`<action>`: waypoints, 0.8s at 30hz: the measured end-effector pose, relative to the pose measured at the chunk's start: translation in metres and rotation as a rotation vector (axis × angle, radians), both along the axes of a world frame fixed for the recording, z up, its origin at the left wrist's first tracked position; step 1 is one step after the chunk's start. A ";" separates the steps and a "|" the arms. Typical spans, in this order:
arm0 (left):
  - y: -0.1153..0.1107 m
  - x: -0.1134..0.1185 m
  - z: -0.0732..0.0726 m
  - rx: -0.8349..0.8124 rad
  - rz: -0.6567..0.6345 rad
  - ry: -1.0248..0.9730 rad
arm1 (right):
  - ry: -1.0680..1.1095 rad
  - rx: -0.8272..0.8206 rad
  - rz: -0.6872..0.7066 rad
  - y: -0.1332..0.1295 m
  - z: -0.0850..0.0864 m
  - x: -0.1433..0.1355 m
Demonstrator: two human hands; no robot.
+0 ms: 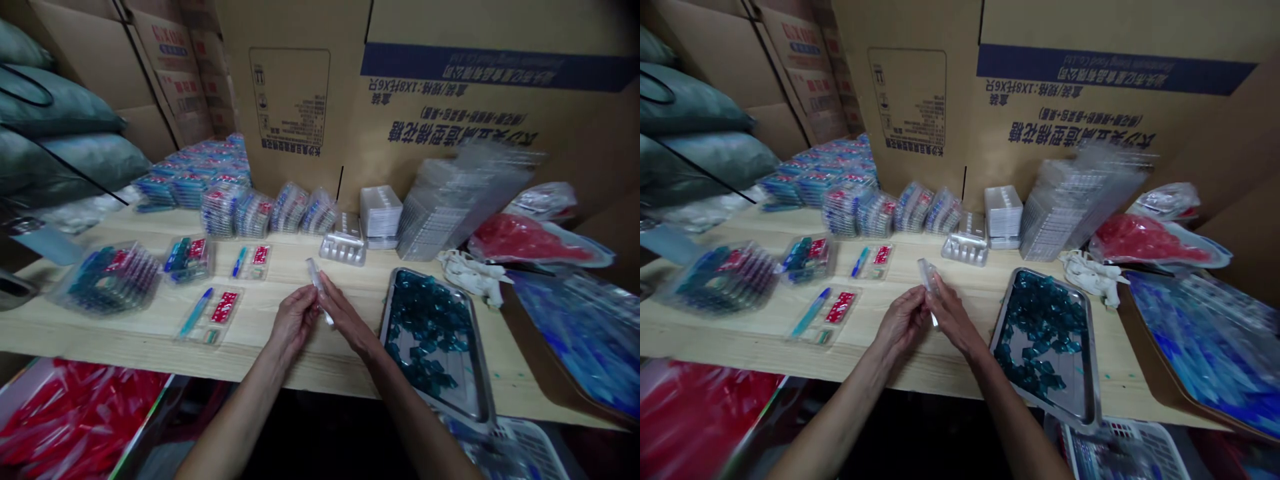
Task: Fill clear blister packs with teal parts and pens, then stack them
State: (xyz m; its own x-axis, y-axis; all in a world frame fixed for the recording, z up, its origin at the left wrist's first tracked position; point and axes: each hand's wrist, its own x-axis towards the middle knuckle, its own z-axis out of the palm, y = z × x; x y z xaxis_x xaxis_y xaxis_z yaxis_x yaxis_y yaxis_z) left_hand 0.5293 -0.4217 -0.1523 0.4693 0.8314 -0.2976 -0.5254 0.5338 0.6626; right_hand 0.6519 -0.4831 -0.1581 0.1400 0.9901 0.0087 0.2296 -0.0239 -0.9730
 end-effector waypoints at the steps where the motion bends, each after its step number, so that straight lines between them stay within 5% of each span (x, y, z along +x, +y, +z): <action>1: 0.000 0.001 0.001 -0.007 0.002 0.003 | 0.037 0.004 0.009 0.000 -0.001 0.000; 9: -0.006 0.006 0.004 0.050 0.029 0.068 | 0.119 0.039 0.043 0.002 -0.012 0.000; 24: -0.011 0.004 0.012 0.234 0.043 0.128 | 0.092 0.080 0.018 0.002 -0.003 -0.009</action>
State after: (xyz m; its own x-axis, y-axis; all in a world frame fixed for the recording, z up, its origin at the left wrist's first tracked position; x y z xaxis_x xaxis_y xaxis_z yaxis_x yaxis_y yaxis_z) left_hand 0.5328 -0.4324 -0.1403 0.4032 0.9028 -0.1497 -0.4481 0.3374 0.8278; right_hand 0.6430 -0.4813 -0.1615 0.1261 0.9892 0.0753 0.1387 0.0575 -0.9887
